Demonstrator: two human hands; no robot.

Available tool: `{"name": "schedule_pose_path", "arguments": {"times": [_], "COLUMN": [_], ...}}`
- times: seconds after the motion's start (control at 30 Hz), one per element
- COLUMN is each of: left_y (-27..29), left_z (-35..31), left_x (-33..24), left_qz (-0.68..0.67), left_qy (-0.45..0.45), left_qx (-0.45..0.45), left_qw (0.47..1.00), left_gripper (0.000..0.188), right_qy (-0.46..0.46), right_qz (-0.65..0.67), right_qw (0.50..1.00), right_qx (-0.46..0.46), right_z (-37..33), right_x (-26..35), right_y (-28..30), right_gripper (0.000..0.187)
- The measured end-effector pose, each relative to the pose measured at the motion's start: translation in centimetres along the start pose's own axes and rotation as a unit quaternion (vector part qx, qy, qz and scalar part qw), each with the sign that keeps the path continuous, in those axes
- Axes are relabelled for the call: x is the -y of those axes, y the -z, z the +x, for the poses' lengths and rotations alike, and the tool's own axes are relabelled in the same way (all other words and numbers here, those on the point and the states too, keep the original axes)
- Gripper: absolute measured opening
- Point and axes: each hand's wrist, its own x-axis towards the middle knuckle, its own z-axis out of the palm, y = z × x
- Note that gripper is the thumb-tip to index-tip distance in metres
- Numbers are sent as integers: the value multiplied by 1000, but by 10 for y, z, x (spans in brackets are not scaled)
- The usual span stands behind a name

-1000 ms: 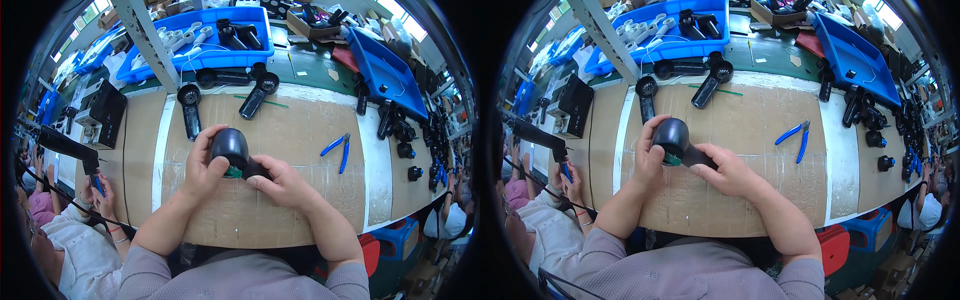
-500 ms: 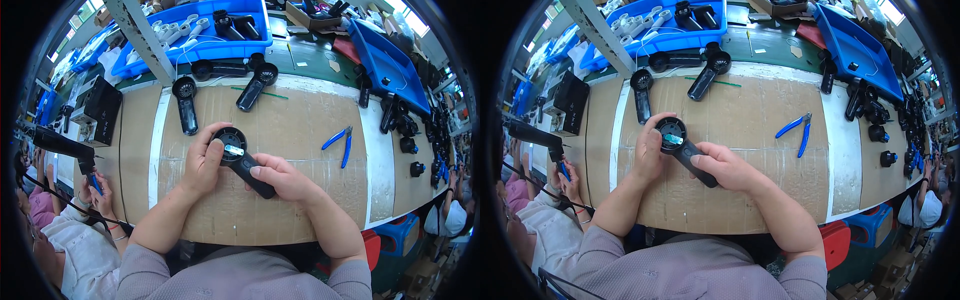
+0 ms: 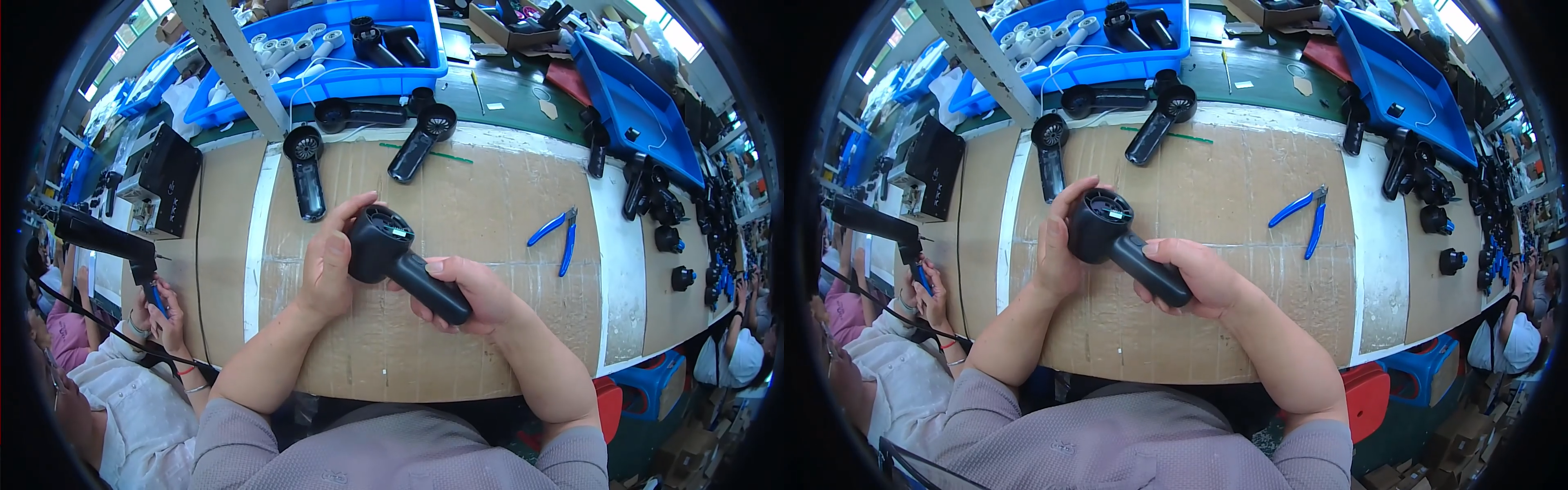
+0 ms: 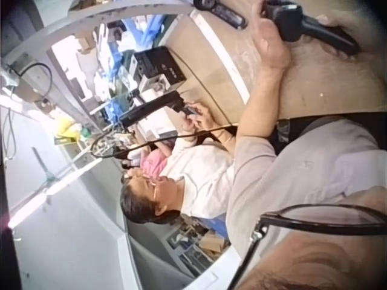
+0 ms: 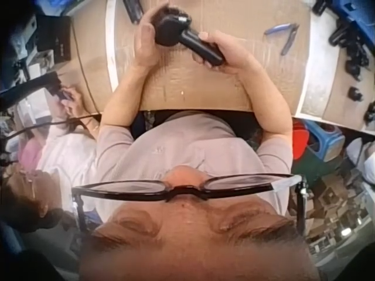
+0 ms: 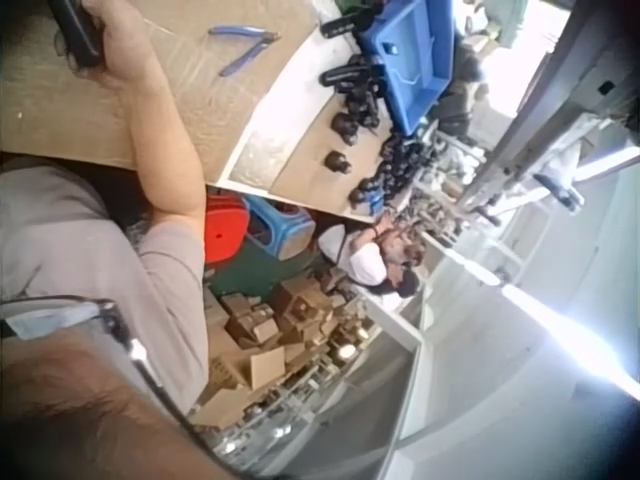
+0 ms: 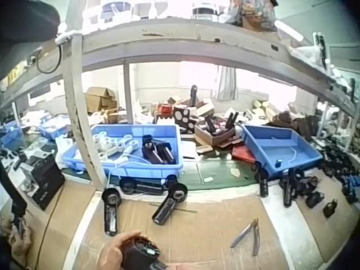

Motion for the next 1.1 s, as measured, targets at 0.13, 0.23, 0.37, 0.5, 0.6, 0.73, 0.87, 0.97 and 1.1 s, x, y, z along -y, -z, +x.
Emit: {"name": "schedule_pose_path", "arguments": {"times": [0.13, 0.23, 0.37, 0.5, 0.6, 0.73, 0.87, 0.97, 1.1], "left_y": [3, 13, 11, 11, 10, 8, 9, 9, 11], "left_z": [-1, -4, -1, 1, 2, 5, 5, 6, 8], "left_x": [-2, 0, -7, -7, -6, -5, -7, -8, -9], "left_qz": [8, 60, 98, 88, 68, 48, 68, 70, 61], "left_qy": [-40, -20, 53, 92, 108, 94, 107, 117, 133], "left_qx": [-2, 23, -13, -42, -59, -53, -35, -21, 0], "left_qw": [999, 998, 994, 991, 990, 993, 991, 990, 989], "left_gripper": [56, 56, 54, 52, 51, 55, 58, 61, 63], "right_qy": [-24, 5, 204, 247, 233, 239, 172, 146, 133], "right_qz": [36, -82, -465, -567, -557, -534, -435, -375, -298], "right_qw": [999, 996, 850, 762, 765, 781, 855, 889, 923], "right_qx": [32, -39, -137, -194, -223, -220, -224, -221, -204], "right_z": [0, 0, 1, 1, 1, -1, -6, -6, -5], "right_x": [0, 0, -6, -4, -2, -1, 5, 8, 8], "right_y": [-4, -15, -24, -28, -28, -23, -27, -24, -18], "right_gripper": [32, 39, 43, 48, 52, 45, 37, 34, 34]}}
